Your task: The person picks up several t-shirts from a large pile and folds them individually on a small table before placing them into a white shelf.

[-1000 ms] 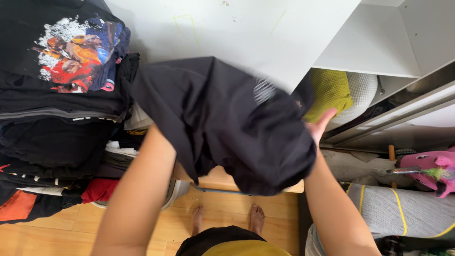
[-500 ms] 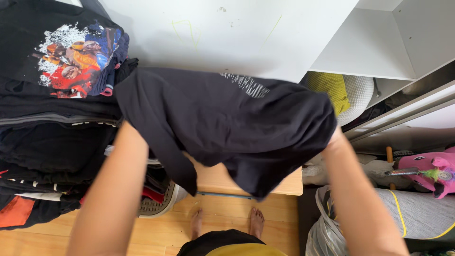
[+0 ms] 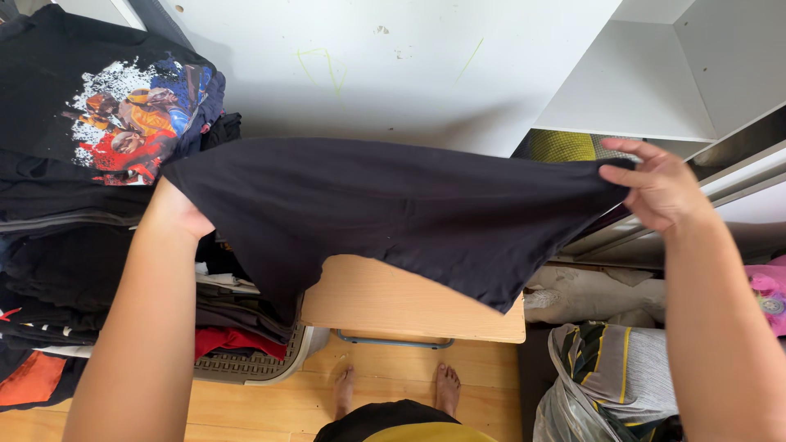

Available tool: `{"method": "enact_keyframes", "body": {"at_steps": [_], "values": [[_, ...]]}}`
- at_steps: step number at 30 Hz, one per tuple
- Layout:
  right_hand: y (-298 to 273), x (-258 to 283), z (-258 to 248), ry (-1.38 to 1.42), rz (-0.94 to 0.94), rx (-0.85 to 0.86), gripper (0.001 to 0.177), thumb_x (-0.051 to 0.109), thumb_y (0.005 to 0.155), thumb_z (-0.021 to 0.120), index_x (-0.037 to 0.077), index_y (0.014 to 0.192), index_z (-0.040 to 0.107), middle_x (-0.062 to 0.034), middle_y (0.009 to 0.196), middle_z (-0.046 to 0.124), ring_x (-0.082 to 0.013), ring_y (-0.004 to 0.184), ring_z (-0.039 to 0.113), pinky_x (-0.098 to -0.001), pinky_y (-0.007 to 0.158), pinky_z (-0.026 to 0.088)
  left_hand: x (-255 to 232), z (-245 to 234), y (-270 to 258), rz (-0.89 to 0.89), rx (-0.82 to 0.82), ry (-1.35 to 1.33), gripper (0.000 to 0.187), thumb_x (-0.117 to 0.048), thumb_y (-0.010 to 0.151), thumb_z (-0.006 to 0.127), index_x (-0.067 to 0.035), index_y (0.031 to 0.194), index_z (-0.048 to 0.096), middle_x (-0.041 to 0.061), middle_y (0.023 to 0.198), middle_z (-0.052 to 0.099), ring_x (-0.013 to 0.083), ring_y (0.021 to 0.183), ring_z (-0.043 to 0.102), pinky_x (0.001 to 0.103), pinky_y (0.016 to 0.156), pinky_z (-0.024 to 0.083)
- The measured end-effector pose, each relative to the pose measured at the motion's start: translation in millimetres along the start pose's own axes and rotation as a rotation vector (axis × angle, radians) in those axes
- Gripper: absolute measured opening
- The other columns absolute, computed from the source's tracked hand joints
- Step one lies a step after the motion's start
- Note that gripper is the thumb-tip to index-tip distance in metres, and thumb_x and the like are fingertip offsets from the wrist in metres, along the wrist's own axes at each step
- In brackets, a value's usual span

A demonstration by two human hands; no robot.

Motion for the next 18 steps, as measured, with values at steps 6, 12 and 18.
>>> {"method": "enact_keyframes", "body": {"at_steps": [6, 12, 18], "values": [[-3.4, 32.0, -16.4, -0.206, -0.093, -0.175, 0.029, -0.003, 0.086, 0.073, 0.000, 0.114, 0.069, 0.0045, 0.081, 0.064, -0.0029, 0.066, 0.058, -0.0179, 0.056, 0.047, -12.7, 1.7, -31.9, 0.225, 0.125, -0.015, 0.042, -0.018, 0.101, 0.050, 0.005, 0.134, 0.060, 0.015, 0.138, 0.065, 0.0283, 0.130, 0.062, 0.043, 0.115, 0.046], [-4.5, 38.3, -31.9, -0.376, -0.170, -0.133, 0.040, -0.005, 0.077, 0.079, 0.001, 0.117, 0.073, 0.0075, 0.073, 0.055, -0.0022, 0.061, 0.044, -0.0183, 0.055, 0.038, -12.4, -6.4, -31.9, 0.302, -0.004, -0.097, 0.029, 0.002, 0.101, 0.065, -0.007, 0.127, 0.058, 0.005, 0.122, 0.067, 0.0216, 0.122, 0.066, 0.041, 0.112, 0.053], [6.7, 25.1, -76.7, -0.686, -0.349, -0.297, 0.023, 0.008, 0.093, 0.088, 0.001, 0.112, 0.078, 0.0056, 0.077, 0.057, -0.0039, 0.070, 0.043, -0.0207, 0.061, 0.035, -24.3, 18.5, -50.3, 0.510, -0.219, 0.665, 0.038, -0.001, 0.096, 0.071, -0.002, 0.133, 0.067, 0.006, 0.110, 0.078, 0.0054, 0.096, 0.071, 0.020, 0.085, 0.055]]}}
Point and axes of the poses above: each hand's wrist, its own y-axis towards the middle knuckle, its own z-axis out of the palm, x = y × z, the point moved 6 cm from there along y, towards the middle knuckle
